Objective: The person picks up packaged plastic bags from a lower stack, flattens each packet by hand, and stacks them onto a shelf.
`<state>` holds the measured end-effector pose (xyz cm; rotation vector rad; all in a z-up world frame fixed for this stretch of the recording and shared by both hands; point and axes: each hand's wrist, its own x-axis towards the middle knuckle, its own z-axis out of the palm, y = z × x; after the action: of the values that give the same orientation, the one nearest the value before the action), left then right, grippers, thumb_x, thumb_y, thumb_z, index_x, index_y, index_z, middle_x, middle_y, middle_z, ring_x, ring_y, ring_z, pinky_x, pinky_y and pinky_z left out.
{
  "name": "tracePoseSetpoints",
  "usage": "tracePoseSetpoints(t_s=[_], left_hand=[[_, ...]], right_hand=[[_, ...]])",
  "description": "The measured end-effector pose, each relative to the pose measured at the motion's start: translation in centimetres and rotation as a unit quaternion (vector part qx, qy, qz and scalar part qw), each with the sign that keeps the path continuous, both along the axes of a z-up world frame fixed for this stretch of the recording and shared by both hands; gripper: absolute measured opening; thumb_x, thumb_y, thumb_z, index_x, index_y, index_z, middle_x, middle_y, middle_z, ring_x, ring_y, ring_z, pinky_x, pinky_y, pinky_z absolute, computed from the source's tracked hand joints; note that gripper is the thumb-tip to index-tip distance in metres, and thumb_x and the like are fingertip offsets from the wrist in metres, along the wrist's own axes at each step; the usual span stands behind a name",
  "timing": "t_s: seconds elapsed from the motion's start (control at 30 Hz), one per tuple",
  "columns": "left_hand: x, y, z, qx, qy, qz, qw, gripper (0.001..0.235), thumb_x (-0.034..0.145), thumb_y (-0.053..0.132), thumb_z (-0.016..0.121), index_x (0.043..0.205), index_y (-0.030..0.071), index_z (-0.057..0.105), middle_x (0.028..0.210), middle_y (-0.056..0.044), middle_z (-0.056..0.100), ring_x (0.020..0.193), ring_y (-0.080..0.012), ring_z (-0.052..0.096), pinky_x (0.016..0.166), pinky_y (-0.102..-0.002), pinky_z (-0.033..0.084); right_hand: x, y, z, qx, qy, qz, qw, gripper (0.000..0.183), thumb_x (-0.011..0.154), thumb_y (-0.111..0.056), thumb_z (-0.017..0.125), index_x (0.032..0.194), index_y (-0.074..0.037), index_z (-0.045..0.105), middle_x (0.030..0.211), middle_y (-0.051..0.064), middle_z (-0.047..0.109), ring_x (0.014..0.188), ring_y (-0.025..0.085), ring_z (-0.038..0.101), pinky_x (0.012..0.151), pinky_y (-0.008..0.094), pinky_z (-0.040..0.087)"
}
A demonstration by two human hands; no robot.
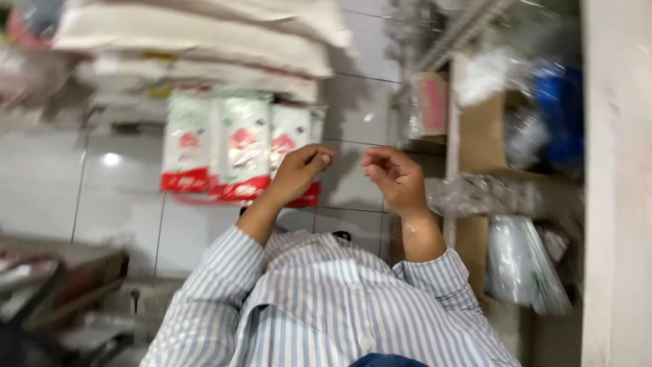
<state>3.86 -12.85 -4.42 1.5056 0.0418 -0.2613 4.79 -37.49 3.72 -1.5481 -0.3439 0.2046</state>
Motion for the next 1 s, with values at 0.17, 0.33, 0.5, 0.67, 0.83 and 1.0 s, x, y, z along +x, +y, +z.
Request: tracePoseSetpoints(t_s=[0.17,0.33,0.5,0.67,0.83,1.0], left_hand=[[0.4,12.7,-9.7,0.061,-0.005,0.13,0.99,0.024,0.1,0.016,0.055,0.108,0.004,0.073,0.1,-0.006,0.074,0.089,-0.0144,0.067,0.08,-0.03,0.054],[-1.9,26.4,-18.3,0.274,0.151,0.274,0.91,0.035,0.095,0.03,0.063,0.112,0.001,0.073,0.104,-0.021,0.071,0.096,-0.0334,0.068,0.086,-0.041,0.053],[-2.7,29.8,-22.8,0.403,0.251,0.215,0.853,0.048,0.092,0.041,0.068,0.121,0.003,0.069,0.129,-0.029,0.057,0.112,-0.046,0.06,0.096,-0.049,0.05],[-1.8,30.4,-21.7,0.353,0.295,0.203,0.864,0.056,0.086,0.038,0.071,0.126,0.001,0.061,0.128,-0.024,0.06,0.111,-0.0401,0.065,0.094,-0.044,0.053],[-1.5,29.9,-19.8,0.304,0.242,0.143,0.91,0.044,0.089,0.037,0.069,0.118,0.003,0.069,0.112,-0.018,0.074,0.102,-0.0325,0.071,0.09,-0.04,0.054],[-1.3,29.8,-13.1,0.268,0.173,0.119,0.94,0.034,0.089,0.031,0.068,0.11,0.004,0.073,0.096,-0.018,0.077,0.09,-0.0333,0.074,0.082,-0.041,0.055]], right_hand=[[0.4,7.7,-1.6,0.005,0.046,0.054,0.997,0.031,0.1,-0.007,0.067,0.13,-0.001,0.065,0.11,0.008,0.072,0.094,0.013,0.067,0.083,0.028,0.056],[0.1,13.0,-2.5,-0.022,0.064,0.087,0.994,0.032,0.1,-0.005,0.066,0.131,0.001,0.064,0.114,0.009,0.07,0.1,0.015,0.066,0.087,0.03,0.056],[-0.1,16.0,-1.8,-0.051,0.075,0.049,0.995,0.032,0.098,-0.003,0.062,0.13,0.002,0.064,0.113,0.01,0.071,0.098,0.016,0.068,0.088,0.031,0.058],[-0.7,17.7,-2.2,-0.075,0.121,0.006,0.99,0.032,0.097,-0.001,0.061,0.129,0.003,0.064,0.112,0.011,0.072,0.097,0.016,0.068,0.088,0.03,0.057],[-0.6,19.3,-2.6,-0.059,0.113,0.043,0.991,0.033,0.098,-0.001,0.061,0.131,0.003,0.063,0.113,0.01,0.071,0.1,0.015,0.067,0.091,0.029,0.056],[0.1,19.8,-2.7,-0.064,0.133,0.058,0.987,0.034,0.096,-0.001,0.062,0.13,0.002,0.064,0.113,0.01,0.071,0.101,0.014,0.067,0.092,0.029,0.056]])
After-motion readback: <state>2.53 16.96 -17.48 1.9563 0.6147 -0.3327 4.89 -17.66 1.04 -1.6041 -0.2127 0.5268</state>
